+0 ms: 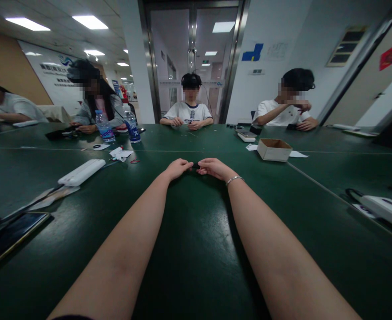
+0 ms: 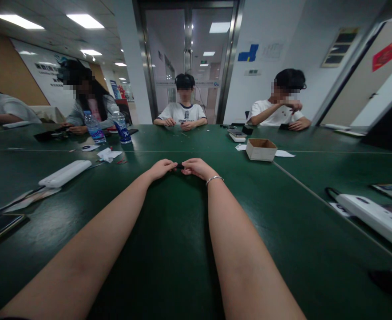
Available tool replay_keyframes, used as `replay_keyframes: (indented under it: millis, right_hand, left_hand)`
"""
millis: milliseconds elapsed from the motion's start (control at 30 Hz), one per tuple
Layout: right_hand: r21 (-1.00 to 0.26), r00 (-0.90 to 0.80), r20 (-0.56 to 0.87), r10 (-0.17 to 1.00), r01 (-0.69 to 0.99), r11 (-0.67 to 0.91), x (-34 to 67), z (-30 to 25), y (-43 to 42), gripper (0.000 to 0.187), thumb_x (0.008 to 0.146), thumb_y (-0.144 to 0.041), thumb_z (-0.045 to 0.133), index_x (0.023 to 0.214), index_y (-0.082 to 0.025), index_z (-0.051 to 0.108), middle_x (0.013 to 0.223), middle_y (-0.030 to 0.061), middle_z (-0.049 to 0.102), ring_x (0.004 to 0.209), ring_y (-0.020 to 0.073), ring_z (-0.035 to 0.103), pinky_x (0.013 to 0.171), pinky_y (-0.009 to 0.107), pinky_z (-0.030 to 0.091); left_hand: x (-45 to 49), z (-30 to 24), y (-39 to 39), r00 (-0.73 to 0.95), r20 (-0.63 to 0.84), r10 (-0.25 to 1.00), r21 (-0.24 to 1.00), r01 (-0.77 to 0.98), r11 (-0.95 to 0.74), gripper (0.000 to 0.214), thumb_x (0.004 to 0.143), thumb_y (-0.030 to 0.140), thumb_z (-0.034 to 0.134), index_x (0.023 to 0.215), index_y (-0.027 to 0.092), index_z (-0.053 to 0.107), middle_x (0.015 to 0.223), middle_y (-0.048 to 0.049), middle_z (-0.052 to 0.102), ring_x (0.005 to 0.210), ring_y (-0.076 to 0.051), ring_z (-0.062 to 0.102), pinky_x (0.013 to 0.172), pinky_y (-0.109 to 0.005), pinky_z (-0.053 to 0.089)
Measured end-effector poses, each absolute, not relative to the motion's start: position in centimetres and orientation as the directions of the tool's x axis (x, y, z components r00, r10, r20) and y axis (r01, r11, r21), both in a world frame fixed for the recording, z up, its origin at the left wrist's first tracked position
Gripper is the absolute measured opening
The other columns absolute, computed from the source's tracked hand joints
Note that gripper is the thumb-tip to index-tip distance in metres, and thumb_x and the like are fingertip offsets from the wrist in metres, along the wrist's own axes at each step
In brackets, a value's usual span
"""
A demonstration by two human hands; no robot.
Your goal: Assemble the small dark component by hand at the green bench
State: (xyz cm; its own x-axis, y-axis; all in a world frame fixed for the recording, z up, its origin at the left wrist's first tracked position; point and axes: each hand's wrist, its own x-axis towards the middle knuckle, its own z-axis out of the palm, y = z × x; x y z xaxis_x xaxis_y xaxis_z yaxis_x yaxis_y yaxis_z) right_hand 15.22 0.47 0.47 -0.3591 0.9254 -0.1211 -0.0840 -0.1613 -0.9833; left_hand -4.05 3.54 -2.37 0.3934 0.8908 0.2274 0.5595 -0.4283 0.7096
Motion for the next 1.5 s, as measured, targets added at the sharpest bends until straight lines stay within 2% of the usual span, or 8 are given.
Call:
replay_keyframes:
  millis: [300, 433, 533, 600, 700, 800, 1000, 1500]
  right_hand:
    - [-0.982, -0.349, -0.125, 0.929, -0.091, -0.166, 15.2, 0.5, 0.4, 0.01, 0.085, -0.003, 0.055, 0.077, -0.005, 0.06, 0.062, 0.0103, 0.065, 0.053, 0.0113, 0.063, 0.053, 0.017, 0.054]
    - [-0.982, -0.358, -0.122, 0.926, -0.091, -0.165, 15.2, 0.6, 0.3, 0.011, 0.086, -0.002, 0.052, 0.078, -0.005, 0.06, 0.062, 0.011, 0.065, 0.052, 0.0108, 0.062, 0.054, 0.017, 0.054]
    - [-0.983, -0.356, -0.123, 0.926, -0.083, -0.162, 15.2, 0.6, 0.3, 0.011, 0.086, -0.003, 0.053, 0.078, -0.005, 0.06, 0.062, 0.0108, 0.065, 0.051, 0.0104, 0.062, 0.053, 0.016, 0.054]
    - [-0.984, -0.353, -0.121, 0.928, -0.084, -0.16, 15.2, 0.6, 0.3, 0.012, 0.087, -0.005, 0.053, 0.077, -0.005, 0.06, 0.062, 0.0106, 0.065, 0.05, 0.0103, 0.061, 0.052, 0.017, 0.054]
    - [-0.983, -0.368, -0.118, 0.922, -0.09, -0.162, 15.3, 0.5, 0.4, 0.014, 0.088, -0.005, 0.051, 0.077, -0.005, 0.06, 0.064, 0.0108, 0.065, 0.051, 0.0103, 0.061, 0.053, 0.017, 0.054]
    - [-0.982, -0.371, -0.12, 0.921, -0.091, -0.165, 15.3, 0.5, 0.4, 0.014, 0.088, -0.004, 0.05, 0.078, -0.005, 0.06, 0.064, 0.0109, 0.065, 0.052, 0.0103, 0.062, 0.054, 0.017, 0.054]
    - [-0.982, -0.358, -0.129, 0.925, -0.086, -0.171, 15.2, 0.5, 0.4, 0.01, 0.086, -0.002, 0.052, 0.078, -0.005, 0.059, 0.064, 0.0109, 0.065, 0.053, 0.0108, 0.062, 0.054, 0.017, 0.054]
    - [-0.981, -0.357, -0.111, 0.927, -0.109, -0.16, 15.3, 0.5, 0.4, 0.013, 0.089, -0.002, 0.047, 0.081, -0.005, 0.057, 0.064, 0.0123, 0.065, 0.052, 0.0107, 0.062, 0.055, 0.017, 0.054]
  left_hand:
    - [-4.1, -2.0, 2.4, 0.355, 0.263, 0.897, 0.829, 0.393, -0.399, 0.032, 0.06, 0.043, 0.07, 0.075, 0.016, 0.06, 0.071, -0.0009, 0.061, 0.062, -0.012, 0.052, 0.063, -0.027, 0.041]
    - [-4.0, -2.1, 2.5, 0.363, 0.295, 0.884, 0.856, 0.31, -0.413, 0.032, 0.056, 0.033, 0.075, 0.073, 0.016, 0.054, 0.074, -0.0002, 0.06, 0.063, -0.011, 0.053, 0.063, -0.027, 0.042]
    - [-3.9, -2.3, 2.7, 0.349, 0.306, 0.886, 0.855, 0.309, -0.416, 0.034, 0.054, 0.036, 0.075, 0.073, 0.016, 0.055, 0.072, -0.0001, 0.06, 0.063, -0.012, 0.053, 0.063, -0.026, 0.042]
    - [-3.9, -2.3, 2.7, 0.345, 0.29, 0.893, 0.845, 0.346, -0.408, 0.034, 0.058, 0.044, 0.071, 0.07, 0.016, 0.057, 0.069, -0.0004, 0.06, 0.062, -0.012, 0.052, 0.062, -0.026, 0.04]
    - [-4.0, -2.1, 2.7, 0.351, 0.22, 0.91, 0.813, 0.45, -0.37, 0.046, 0.071, 0.06, 0.052, 0.063, 0.016, 0.062, 0.06, -0.0018, 0.059, 0.059, -0.013, 0.051, 0.061, -0.026, 0.037]
    - [-4.0, -1.8, 2.5, 0.327, 0.18, 0.928, 0.763, 0.548, -0.342, 0.057, 0.076, 0.065, 0.04, 0.057, 0.016, 0.063, 0.054, -0.0021, 0.057, 0.052, -0.013, 0.048, 0.057, -0.027, 0.034]
    - [-4.0, -1.5, 2.1, 0.309, 0.198, 0.93, 0.727, 0.591, -0.351, 0.056, 0.077, 0.063, 0.039, 0.052, 0.018, 0.06, 0.045, -0.0001, 0.049, 0.046, -0.013, 0.042, 0.053, -0.028, 0.029]
    - [-4.1, -1.8, 2.3, 0.342, 0.233, 0.91, 0.73, 0.557, -0.396, 0.057, 0.075, 0.067, 0.039, 0.06, 0.017, 0.061, 0.058, -0.0012, 0.056, 0.056, -0.014, 0.048, 0.057, -0.027, 0.033]
